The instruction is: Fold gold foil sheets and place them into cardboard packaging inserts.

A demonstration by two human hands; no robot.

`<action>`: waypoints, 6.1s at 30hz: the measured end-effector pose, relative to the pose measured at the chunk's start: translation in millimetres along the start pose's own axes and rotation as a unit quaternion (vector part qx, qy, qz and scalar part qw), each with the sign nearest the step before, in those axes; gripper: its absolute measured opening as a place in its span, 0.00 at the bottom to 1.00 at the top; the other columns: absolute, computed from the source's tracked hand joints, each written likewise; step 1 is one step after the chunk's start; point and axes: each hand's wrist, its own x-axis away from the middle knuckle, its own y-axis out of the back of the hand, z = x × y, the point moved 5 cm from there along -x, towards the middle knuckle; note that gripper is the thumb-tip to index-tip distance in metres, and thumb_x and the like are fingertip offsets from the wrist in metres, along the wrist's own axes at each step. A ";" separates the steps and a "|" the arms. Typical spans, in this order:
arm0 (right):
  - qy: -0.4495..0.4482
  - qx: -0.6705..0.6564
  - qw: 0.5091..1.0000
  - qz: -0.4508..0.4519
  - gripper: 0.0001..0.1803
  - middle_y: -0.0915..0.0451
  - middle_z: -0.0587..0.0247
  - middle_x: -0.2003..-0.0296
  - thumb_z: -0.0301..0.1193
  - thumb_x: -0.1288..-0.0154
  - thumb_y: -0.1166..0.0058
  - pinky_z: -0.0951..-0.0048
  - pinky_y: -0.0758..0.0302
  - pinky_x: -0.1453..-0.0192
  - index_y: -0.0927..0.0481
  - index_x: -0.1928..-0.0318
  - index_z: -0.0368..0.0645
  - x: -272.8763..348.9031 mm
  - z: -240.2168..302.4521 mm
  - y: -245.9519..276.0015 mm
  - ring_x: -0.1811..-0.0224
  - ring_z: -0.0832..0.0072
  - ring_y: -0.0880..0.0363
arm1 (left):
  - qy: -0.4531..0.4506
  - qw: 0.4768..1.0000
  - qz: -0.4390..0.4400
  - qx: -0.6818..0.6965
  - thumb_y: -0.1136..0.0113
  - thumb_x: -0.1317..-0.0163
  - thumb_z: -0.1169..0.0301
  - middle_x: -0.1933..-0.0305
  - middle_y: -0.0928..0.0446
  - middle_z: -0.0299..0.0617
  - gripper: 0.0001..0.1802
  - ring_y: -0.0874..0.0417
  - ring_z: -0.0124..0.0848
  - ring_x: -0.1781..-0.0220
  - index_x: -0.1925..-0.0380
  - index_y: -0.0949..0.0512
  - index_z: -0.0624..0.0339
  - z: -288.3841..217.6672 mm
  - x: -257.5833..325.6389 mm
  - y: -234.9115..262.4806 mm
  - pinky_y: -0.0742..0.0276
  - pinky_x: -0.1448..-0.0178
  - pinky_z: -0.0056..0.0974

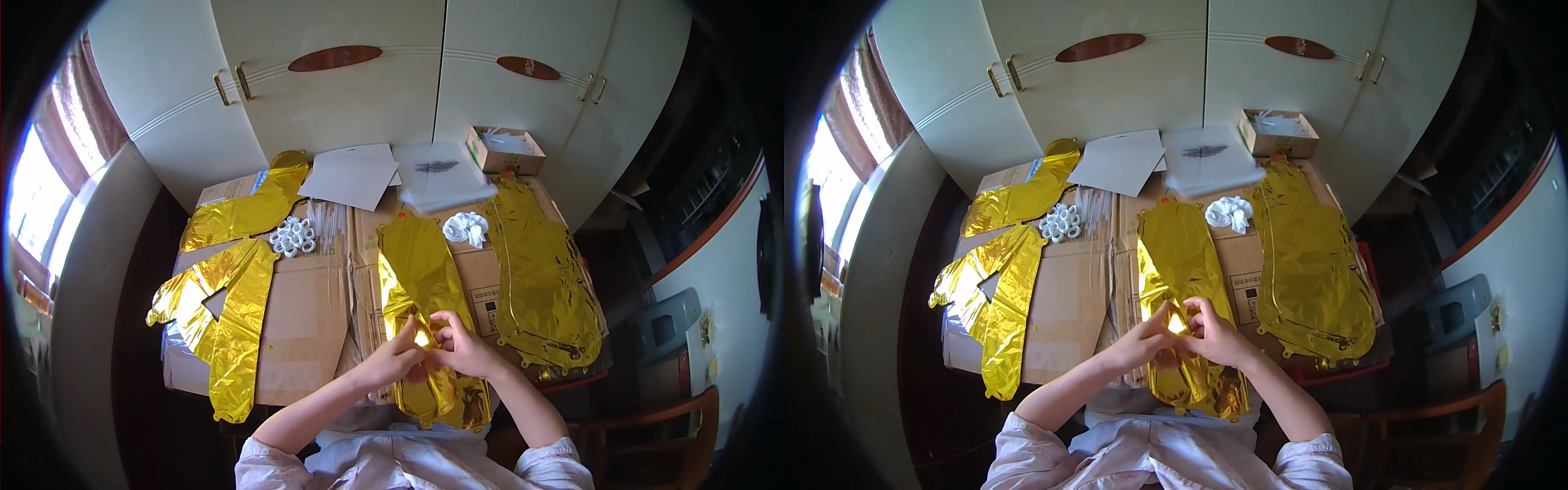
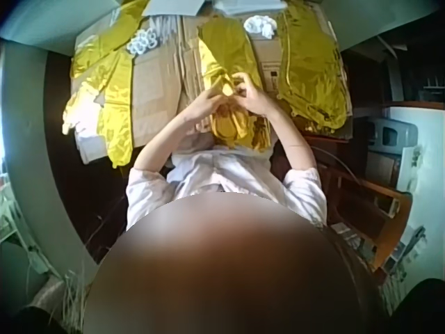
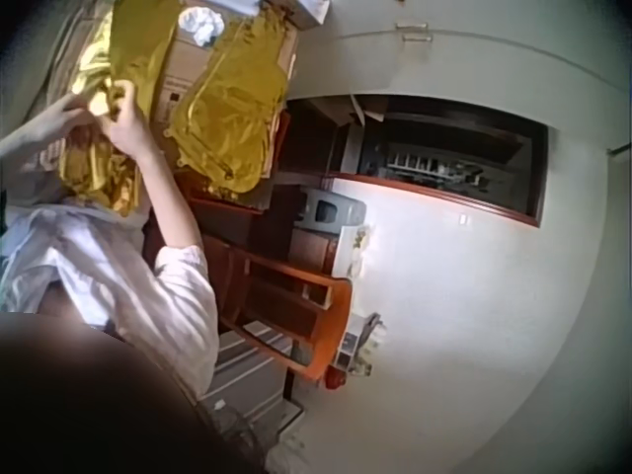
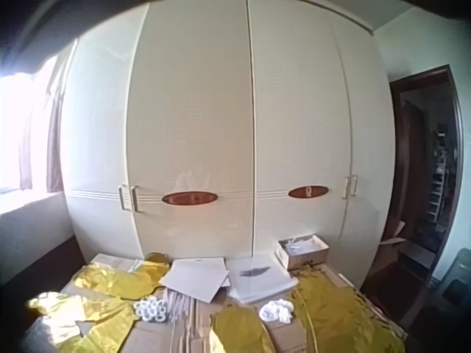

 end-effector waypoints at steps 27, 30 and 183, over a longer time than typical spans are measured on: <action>0.216 0.386 0.888 -0.126 0.03 0.19 0.63 0.72 0.26 0.42 0.46 0.60 0.28 0.59 0.24 0.66 0.44 -20.0 21.1 6.8 0.67 0.62 0.21 | -0.168 0.709 -0.165 -0.665 0.57 0.33 0.38 0.23 0.49 0.51 0.45 0.54 0.45 0.20 0.27 0.47 0.60 -10.0 -35.9 81.5 0.62 0.22 0.59; 0.220 0.371 0.894 -0.123 0.04 0.19 0.62 0.72 0.25 0.43 0.47 0.60 0.28 0.57 0.23 0.66 0.43 -19.5 19.7 7.1 0.66 0.62 0.21 | -0.173 0.696 -0.171 -0.676 0.57 0.34 0.36 0.23 0.48 0.51 0.46 0.53 0.46 0.20 0.27 0.45 0.57 -9.6 -35.1 84.2 0.62 0.22 0.61; 0.297 0.509 0.804 0.083 0.23 0.26 0.62 0.37 0.34 0.34 0.50 0.47 0.44 0.26 0.24 0.39 0.43 17.8 17.3 -56.0 0.30 0.67 0.33 | -0.151 0.649 -0.140 -0.733 0.45 0.62 0.20 0.23 0.52 0.57 0.70 0.55 0.58 0.22 0.27 0.47 0.59 -28.2 -59.9 121.1 0.57 0.27 0.71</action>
